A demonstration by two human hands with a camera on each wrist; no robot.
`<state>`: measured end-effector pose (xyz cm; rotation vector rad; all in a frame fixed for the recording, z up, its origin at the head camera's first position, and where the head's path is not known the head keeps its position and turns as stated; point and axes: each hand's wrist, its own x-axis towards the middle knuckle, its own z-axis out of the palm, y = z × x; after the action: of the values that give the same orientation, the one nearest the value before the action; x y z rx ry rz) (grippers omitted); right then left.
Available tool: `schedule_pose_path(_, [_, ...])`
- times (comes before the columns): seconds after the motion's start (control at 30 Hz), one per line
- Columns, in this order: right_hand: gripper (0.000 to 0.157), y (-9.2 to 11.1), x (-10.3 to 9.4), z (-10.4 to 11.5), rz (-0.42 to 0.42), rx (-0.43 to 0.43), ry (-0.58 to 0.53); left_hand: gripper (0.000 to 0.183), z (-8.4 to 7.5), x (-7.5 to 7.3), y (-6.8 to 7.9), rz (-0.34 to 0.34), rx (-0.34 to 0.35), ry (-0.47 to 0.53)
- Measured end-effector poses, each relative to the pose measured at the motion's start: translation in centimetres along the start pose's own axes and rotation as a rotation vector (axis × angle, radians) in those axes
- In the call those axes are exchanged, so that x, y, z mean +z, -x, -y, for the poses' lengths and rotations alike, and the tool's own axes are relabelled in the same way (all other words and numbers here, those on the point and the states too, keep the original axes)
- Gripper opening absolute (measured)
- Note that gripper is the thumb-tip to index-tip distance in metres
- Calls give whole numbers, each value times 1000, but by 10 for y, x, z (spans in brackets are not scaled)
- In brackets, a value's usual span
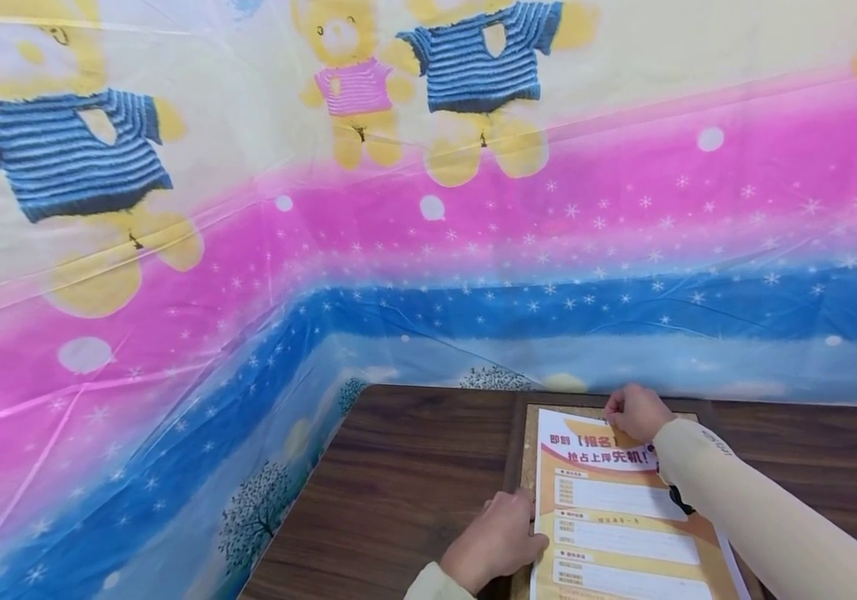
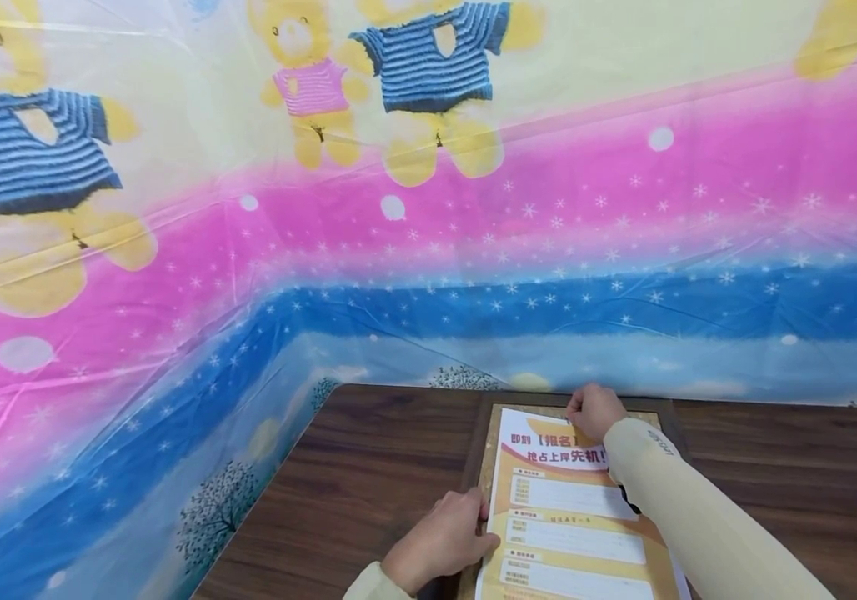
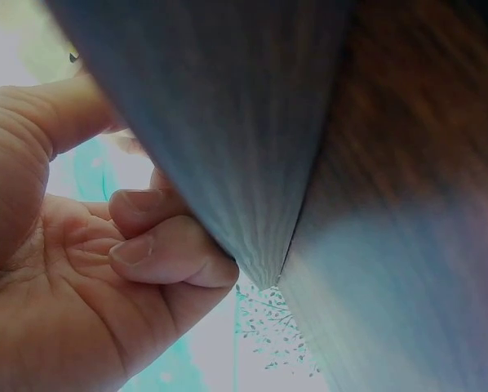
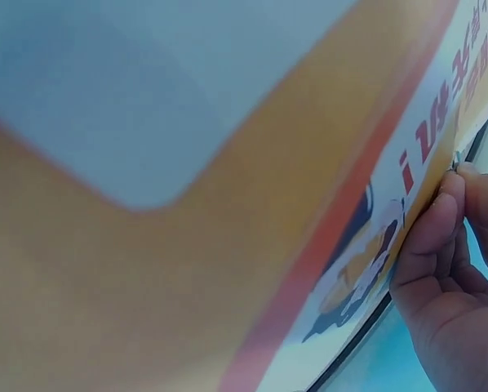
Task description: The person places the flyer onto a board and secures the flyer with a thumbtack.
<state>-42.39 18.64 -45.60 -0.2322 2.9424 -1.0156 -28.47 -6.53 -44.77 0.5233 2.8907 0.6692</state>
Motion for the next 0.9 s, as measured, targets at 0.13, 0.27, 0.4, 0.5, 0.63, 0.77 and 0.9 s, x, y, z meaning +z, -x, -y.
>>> schedule_pose_path(0.13, [9,0,0,0,-4,0,1,18,0,1,0,-3,2,-7])
schedule_pose_path(0.27, [9,-1,0,-1,-7,4,-2,19,0,1,-2,13,-8,-4])
schedule_pose_path(0.4, [10,-3,0,-2,-9,9,2,20,0,2,-3,27,-19,5])
schedule_pose_path(0.5, [10,-2,1,-2,-10,7,0,20,0,2,-3,18,-10,-4])
schedule_pose_path(0.63, [10,-1,1,-2,-18,-5,-7,19,1,3,-3,13,0,-9])
schedule_pose_path(0.77, [9,-1,1,-3,-22,-5,-16,19,1,2,-3,24,5,6])
schedule_pose_path(0.9, [8,-2,2,-4,-22,4,-26,19,2,1,-3,29,13,18])
